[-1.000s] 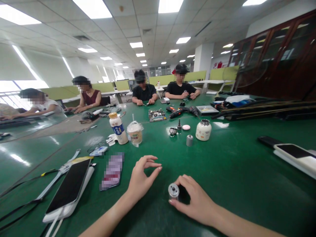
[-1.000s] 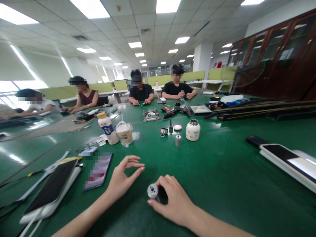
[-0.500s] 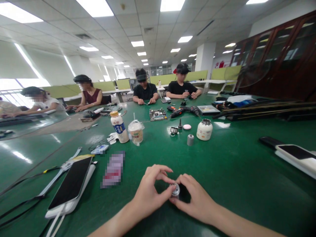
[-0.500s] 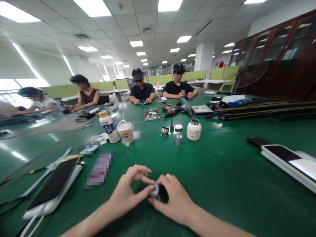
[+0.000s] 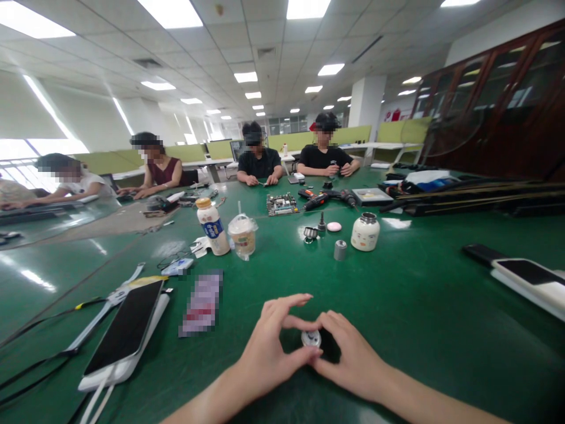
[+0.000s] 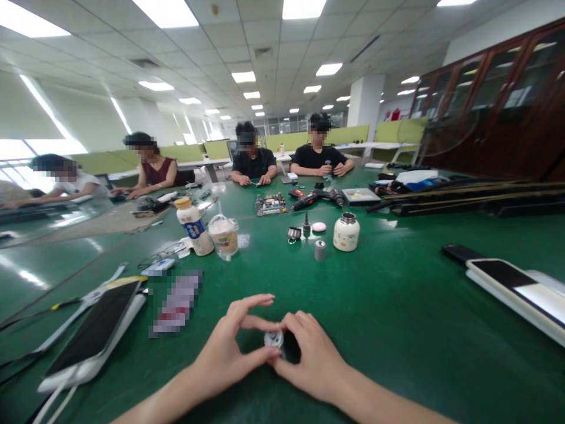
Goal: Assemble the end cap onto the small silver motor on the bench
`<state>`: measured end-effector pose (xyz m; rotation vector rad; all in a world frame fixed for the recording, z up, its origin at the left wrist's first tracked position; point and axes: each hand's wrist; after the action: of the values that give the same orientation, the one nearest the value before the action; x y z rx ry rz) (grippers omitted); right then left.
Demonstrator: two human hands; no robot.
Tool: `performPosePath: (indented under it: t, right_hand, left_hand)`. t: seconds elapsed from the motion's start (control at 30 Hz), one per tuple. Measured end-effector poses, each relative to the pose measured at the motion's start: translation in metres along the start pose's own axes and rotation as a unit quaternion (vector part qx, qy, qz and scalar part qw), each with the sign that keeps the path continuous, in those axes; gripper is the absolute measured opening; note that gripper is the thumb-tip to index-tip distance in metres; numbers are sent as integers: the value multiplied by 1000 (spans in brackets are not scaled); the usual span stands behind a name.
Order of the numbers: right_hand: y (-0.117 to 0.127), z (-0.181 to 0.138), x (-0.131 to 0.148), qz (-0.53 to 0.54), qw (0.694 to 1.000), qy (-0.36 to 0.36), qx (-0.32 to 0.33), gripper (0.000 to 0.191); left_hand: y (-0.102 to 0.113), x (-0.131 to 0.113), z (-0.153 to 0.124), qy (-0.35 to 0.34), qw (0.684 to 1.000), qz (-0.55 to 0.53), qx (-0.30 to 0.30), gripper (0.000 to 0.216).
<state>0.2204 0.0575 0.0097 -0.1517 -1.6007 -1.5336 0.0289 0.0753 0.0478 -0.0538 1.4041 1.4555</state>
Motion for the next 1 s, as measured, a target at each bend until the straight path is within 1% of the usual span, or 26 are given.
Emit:
performPosePath:
  t: [0.17,0.27,0.37,0.43,0.47,0.57,0.63,0.7,0.77,0.83,0.9,0.93,1.0]
  right_hand:
    - [2,0,2,7,1000,-5,10,14]
    - [1,0,2,2,1000,-6,3,15]
    - [0,1,0,4,1000,-4,0,17]
    - [-1,0,0,8,1000,-7,5,17]
    - [0,0,0,8,1000,-11,7,17]
    - [1,0,2,5,1000,-21,11,19]
    - [2,0,3,3,1000,-24,14,19]
    - [3,0,5,3,999,-28,18,18]
    - [5,0,6,3,999,-33,20,18]
    - [5,1,6,3,999,-36,20,18]
    - [6,1,7,2,999,-35,20,18]
    - [6,1,7,2,999,-34,20,18]
    - [5,0,6,2,999,-33,19,18]
  left_hand:
    - [1,3,2,17,999,-15,-49,70]
    - [0,3,-1,7,1000,-4,-24,60]
    - [-4,1,-4,11,1000,1,3,49]
    - [-5,0,-4,11,1000,-8,-10,45]
    - [-5,2,-2,7,1000,-9,-26,42]
    - [2,14,5,8,994,17,-103,33]
    - [11,30,12,35,987,55,-144,29]
    - [19,51,17,69,985,83,-135,28]
    - [23,71,20,96,986,91,-101,29]
    - [24,84,20,108,987,92,-78,27]
    - [21,85,19,106,987,86,-82,25]
    - [20,82,18,101,987,79,-92,25]
    - [16,67,17,81,989,55,-114,24]
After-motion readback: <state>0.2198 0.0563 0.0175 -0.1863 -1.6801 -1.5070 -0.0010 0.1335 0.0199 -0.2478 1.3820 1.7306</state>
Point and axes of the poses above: each hand's wrist, its own z-axis towards the middle knuckle, its own y-axis out of the back of the hand, x = y × z, and after that the axes turned 11 degrees about x, right-handed
